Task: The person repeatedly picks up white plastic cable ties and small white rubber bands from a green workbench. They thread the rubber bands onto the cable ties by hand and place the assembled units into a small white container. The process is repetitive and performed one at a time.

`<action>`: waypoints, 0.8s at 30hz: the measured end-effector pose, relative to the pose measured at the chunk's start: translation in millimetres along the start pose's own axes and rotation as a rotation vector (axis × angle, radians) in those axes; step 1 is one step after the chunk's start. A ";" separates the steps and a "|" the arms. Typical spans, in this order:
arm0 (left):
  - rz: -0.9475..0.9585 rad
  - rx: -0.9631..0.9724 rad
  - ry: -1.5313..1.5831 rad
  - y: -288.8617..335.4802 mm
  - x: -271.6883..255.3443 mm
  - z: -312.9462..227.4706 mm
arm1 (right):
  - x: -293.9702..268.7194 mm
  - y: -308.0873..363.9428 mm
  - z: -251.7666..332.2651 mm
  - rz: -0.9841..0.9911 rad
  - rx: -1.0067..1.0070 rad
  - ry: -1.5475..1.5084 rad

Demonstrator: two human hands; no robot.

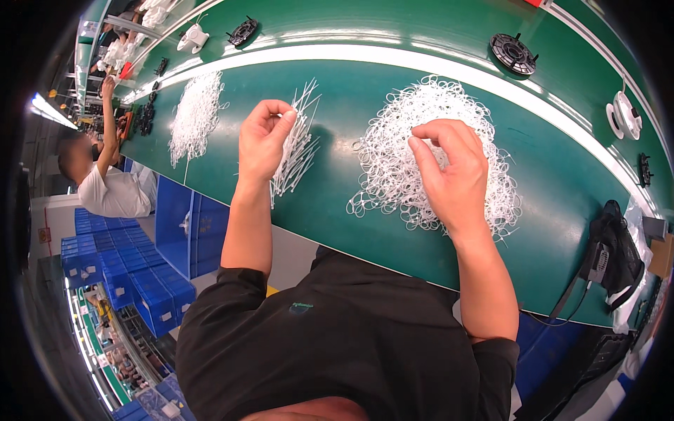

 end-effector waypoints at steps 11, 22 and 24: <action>0.128 0.101 0.770 13.8 59.8 -64.0 | 11.9 13.4 30.8 0.050 -0.106 -0.181; 0.264 -0.003 0.715 33.2 127.1 -57.9 | 11.1 14.9 4.5 0.056 0.052 -0.301; 0.267 -0.018 0.707 38.5 133.8 -54.0 | 5.9 13.4 3.7 0.012 0.049 -0.301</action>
Point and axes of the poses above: each hand's wrist, its own y-axis away from the middle knuckle, its own x-axis out of the palm, z = x × y, the point moved 9 cm from there along -y, towards the middle knuckle, and after that the axes turned 11 degrees about x, right-handed, at the moved point
